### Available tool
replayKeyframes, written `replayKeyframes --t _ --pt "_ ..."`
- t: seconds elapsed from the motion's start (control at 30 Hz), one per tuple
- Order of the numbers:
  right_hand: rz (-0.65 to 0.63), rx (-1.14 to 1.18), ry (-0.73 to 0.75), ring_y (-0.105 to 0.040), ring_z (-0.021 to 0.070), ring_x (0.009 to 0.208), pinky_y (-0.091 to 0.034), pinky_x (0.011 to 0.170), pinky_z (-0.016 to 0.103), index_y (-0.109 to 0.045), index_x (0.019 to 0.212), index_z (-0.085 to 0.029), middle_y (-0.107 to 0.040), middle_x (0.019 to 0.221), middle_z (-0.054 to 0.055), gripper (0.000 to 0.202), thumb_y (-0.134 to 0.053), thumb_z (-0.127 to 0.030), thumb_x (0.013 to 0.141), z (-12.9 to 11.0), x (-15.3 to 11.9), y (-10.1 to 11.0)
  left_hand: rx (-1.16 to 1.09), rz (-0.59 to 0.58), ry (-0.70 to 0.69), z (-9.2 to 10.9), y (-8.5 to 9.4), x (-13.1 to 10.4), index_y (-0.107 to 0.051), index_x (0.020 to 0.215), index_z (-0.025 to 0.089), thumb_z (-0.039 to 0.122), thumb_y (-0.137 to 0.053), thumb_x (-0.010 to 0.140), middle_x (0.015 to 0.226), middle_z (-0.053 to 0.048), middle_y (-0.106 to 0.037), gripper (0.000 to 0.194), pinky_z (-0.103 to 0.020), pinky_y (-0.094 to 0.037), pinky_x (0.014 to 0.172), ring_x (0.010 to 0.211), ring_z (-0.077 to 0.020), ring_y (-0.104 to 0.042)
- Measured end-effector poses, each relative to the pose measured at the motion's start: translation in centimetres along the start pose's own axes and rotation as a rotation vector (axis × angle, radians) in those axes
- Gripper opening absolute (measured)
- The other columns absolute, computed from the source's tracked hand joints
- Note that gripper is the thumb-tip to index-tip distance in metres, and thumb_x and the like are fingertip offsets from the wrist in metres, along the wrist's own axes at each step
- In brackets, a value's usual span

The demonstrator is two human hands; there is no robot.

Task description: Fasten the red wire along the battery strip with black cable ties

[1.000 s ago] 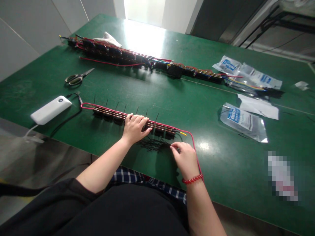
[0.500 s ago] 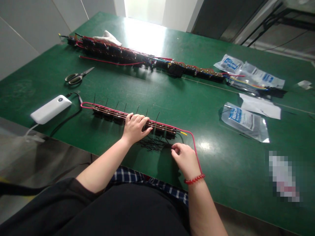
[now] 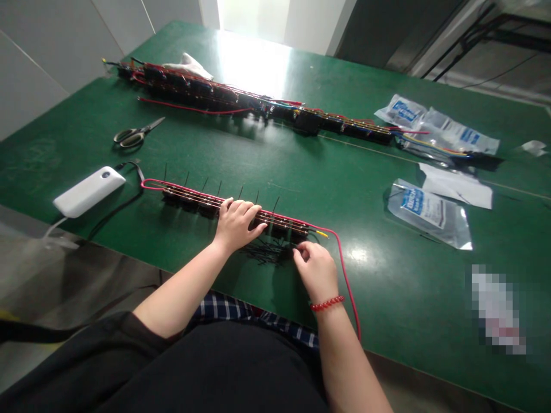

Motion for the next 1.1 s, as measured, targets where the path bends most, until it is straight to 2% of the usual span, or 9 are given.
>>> replayKeyframes --t 0.27,0.67,0.87,1.1 --pt "0.087 -0.069 -0.012 -0.056 0.0159 0.073 -0.034 0.065 0.027 -0.068 0.078 -0.022 -0.066 0.077 0.002 0.014 -0.057 -0.025 0.085 -0.8 0.2 -0.8 -0.011 0.005 -0.001 -0.1 0.0 0.1 -0.061 0.118 0.025 0.050 -0.059 0.086 0.116 -0.008 -0.066 0.041 -0.051 -0.025 0.109 0.112 -0.0286 -0.055" --pt "0.168 -0.186 0.018 -0.053 0.0148 0.068 -0.031 0.065 0.027 -0.063 0.069 -0.020 -0.064 0.071 0.002 0.014 -0.056 -0.020 0.082 -1.3 0.3 -1.3 -0.017 0.000 0.004 -0.1 -0.1 0.0 -0.061 0.119 0.026 0.050 -0.059 0.085 0.117 -0.008 -0.066 0.042 -0.051 -0.024 0.109 0.113 -0.0287 -0.055" --pt "0.169 -0.134 0.008 -0.055 0.0144 0.068 -0.033 0.066 0.027 -0.066 0.078 -0.019 -0.067 0.076 0.002 0.013 -0.056 -0.023 0.084 -1.2 0.1 -1.3 -0.014 -0.008 0.003 -0.1 0.0 0.0 -0.061 0.119 0.026 0.052 -0.057 0.086 0.117 -0.008 -0.066 0.042 -0.051 -0.025 0.109 0.113 -0.0287 -0.055" --pt "0.187 -0.106 0.018 -0.059 0.0158 0.071 -0.034 0.068 0.028 -0.073 0.087 -0.020 -0.071 0.077 0.003 0.020 -0.055 -0.029 0.089 -1.1 -0.3 -1.7 -0.024 -0.014 0.008 -0.1 0.0 0.0 -0.061 0.119 0.026 0.050 -0.057 0.086 0.117 -0.008 -0.066 0.041 -0.051 -0.024 0.110 0.114 -0.0287 -0.054"
Point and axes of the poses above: each hand's wrist, its own x-axis towards the middle knuckle, its own y-axis out of the back of the hand, z = x × y, the point moved 4 cm from there along x, towards the middle knuckle
